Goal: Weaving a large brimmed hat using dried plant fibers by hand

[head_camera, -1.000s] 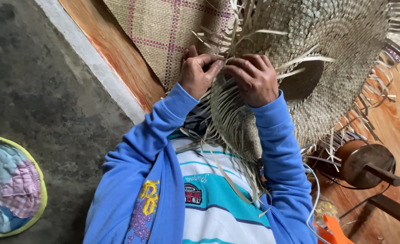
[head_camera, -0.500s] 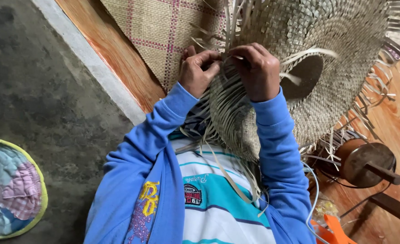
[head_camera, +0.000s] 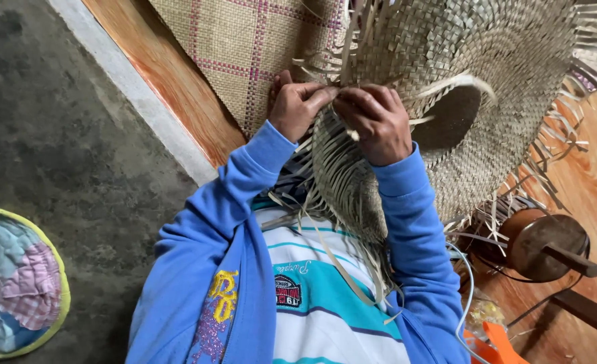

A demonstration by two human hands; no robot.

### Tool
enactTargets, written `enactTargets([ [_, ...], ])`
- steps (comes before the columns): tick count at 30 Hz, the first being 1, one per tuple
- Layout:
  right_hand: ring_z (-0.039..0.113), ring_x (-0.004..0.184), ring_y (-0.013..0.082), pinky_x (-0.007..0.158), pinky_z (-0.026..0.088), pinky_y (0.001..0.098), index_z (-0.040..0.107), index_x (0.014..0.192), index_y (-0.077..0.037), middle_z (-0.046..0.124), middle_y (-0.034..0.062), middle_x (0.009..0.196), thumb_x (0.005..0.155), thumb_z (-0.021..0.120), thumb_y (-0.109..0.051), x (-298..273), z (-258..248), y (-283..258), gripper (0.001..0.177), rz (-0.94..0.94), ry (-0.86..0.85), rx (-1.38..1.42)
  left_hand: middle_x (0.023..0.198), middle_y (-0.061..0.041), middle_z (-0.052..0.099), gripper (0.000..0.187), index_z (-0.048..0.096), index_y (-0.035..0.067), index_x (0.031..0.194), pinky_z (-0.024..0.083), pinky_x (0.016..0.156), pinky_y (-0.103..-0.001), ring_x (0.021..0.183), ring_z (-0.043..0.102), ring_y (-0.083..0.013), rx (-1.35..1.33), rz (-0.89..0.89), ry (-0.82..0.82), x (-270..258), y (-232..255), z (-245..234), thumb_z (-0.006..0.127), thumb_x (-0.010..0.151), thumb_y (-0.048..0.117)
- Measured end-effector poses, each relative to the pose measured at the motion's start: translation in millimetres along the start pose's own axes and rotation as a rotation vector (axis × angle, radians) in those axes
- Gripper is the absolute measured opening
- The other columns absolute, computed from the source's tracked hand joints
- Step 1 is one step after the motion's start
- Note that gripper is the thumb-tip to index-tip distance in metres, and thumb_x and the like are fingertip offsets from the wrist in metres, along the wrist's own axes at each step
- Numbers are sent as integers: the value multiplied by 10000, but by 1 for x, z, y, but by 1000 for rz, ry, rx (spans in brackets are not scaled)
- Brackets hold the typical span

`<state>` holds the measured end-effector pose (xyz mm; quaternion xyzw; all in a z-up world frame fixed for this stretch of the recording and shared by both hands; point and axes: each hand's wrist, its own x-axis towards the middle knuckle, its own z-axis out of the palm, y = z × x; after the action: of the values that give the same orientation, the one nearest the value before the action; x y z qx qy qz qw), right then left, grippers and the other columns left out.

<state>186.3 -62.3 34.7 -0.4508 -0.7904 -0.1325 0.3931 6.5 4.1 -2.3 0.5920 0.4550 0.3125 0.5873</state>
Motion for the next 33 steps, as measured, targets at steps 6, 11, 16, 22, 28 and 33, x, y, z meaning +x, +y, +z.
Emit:
enactTargets([
  [6, 692, 946, 316, 798, 559, 376, 815, 1054, -113, 771, 98, 1069, 1093, 623, -156, 18, -15, -11, 200, 56, 2, 118, 801, -86, 793, 173, 834, 123, 926, 597, 856, -383, 859, 776, -234, -1, 95, 41, -8, 22, 2, 715, 965, 242],
  [11, 705, 861, 311, 771, 583, 396, 814, 1050, -124, 757, 86, 1005, 1076, 632, -157, 0, 7, 8, 186, 128, 53, 137, 849, -66, 801, 81, 830, 148, 935, 589, 874, -354, 920, 777, -210, 70, 144, 116, -12, 18, 5, 786, 903, 208],
  [16, 683, 774, 285, 694, 574, 383, 792, 993, -178, 688, 57, 950, 1058, 675, -158, 15, 11, 5, 135, 208, 97, 63, 873, -60, 798, 123, 828, 179, 988, 598, 883, -367, 952, 774, -227, 156, 257, 118, -18, 33, 0, 746, 924, 114],
  [22, 715, 823, 331, 738, 587, 421, 742, 1145, -114, 662, 103, 961, 958, 755, -14, 13, 4, 3, 212, 421, 139, 229, 804, -47, 789, 116, 839, 212, 958, 589, 912, -342, 892, 789, -227, 113, 199, 205, -17, 26, 9, 799, 862, 162],
  [28, 676, 748, 308, 699, 585, 392, 827, 1032, -145, 644, 112, 1003, 938, 790, -54, -17, 20, -4, 136, 303, 148, 143, 808, -30, 802, 49, 828, 182, 941, 518, 1014, -371, 924, 781, -201, 8, 176, 144, -16, 22, 3, 788, 914, 185],
  [33, 694, 931, 326, 831, 595, 412, 842, 1049, -129, 707, 139, 1025, 1030, 702, -168, -7, 11, -16, 146, 36, 150, -68, 861, -84, 801, 229, 850, 193, 908, 313, 1214, -386, 1225, 662, -271, -53, -114, 49, 0, -14, 7, 852, 890, 422],
])
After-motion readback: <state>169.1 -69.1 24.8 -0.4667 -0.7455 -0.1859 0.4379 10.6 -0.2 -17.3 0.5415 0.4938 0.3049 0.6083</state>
